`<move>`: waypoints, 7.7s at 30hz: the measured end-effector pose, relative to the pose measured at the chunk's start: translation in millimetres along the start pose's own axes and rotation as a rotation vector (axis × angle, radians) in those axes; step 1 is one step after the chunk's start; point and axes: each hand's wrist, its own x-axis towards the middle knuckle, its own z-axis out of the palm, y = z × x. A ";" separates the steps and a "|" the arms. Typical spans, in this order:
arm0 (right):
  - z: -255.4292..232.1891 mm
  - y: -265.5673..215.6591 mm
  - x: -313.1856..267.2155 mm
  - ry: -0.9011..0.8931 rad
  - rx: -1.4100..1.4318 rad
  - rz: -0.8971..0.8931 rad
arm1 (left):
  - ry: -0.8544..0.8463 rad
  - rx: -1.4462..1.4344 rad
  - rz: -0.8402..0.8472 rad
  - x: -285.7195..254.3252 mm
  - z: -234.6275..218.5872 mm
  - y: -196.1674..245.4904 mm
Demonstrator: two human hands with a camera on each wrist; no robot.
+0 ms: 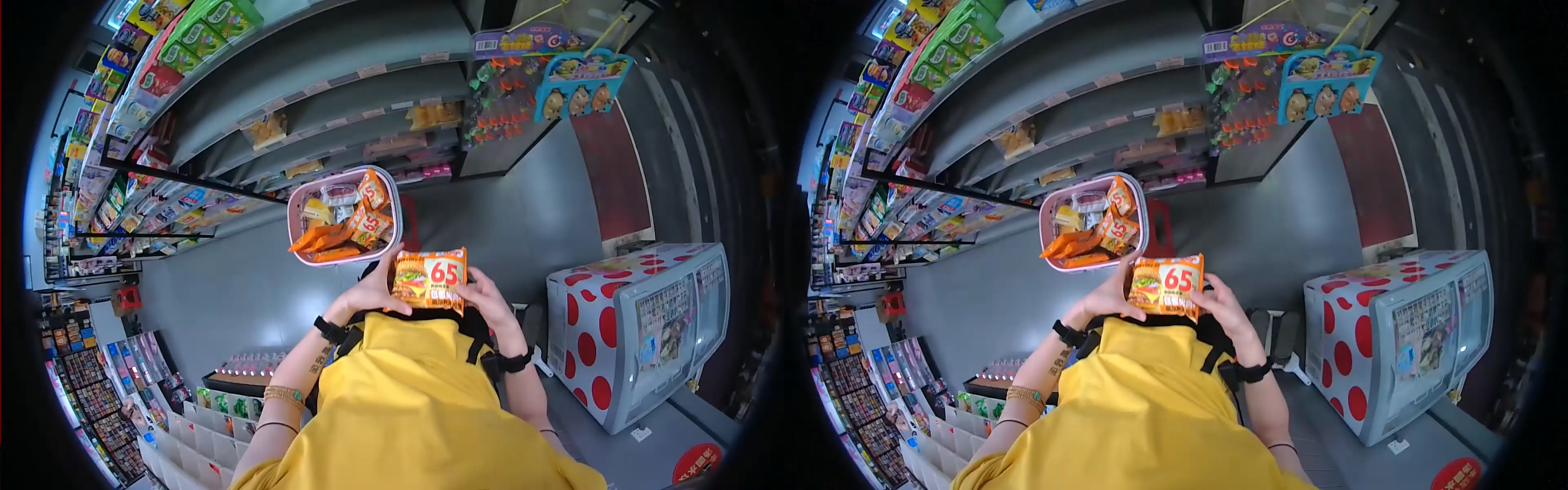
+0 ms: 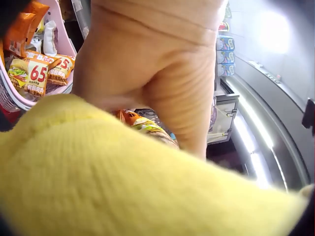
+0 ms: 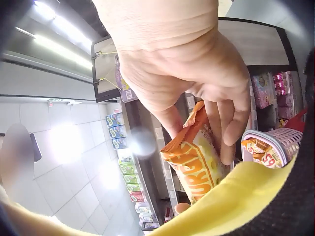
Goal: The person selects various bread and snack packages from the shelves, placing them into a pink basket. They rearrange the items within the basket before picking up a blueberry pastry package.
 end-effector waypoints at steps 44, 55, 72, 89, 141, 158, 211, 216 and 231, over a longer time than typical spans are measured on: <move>-67.9 73.2 69.3 -0.215 -0.273 0.293 | -0.190 0.124 -0.521 56.4 -19.1 -108.6; -67.9 73.3 75.9 -0.198 -0.259 0.319 | -0.220 0.136 -0.474 66.1 -27.0 -110.4; -74.6 79.2 76.5 -0.199 -0.239 0.284 | -0.267 0.099 -0.507 74.0 -30.4 -112.8; -98.1 116.1 64.6 -0.100 -0.144 0.249 | -0.079 -0.292 -0.603 72.8 -21.6 -176.6; -66.8 118.5 50.5 0.282 0.158 0.052 | 0.213 -0.151 0.251 271.5 -201.0 148.3; -56.7 119.1 61.0 0.286 0.162 0.045 | 0.185 0.003 0.380 249.3 -182.2 128.9; -60.1 147.2 92.1 0.406 0.222 0.136 | 0.360 1.200 0.243 166.5 -204.7 -23.8; -53.7 138.8 104.8 0.386 0.127 0.153 | 0.384 1.080 -0.187 147.6 -203.4 -110.5; -5.9 86.7 146.9 0.217 -0.288 0.045 | 0.438 1.122 -0.007 91.4 -201.3 -106.7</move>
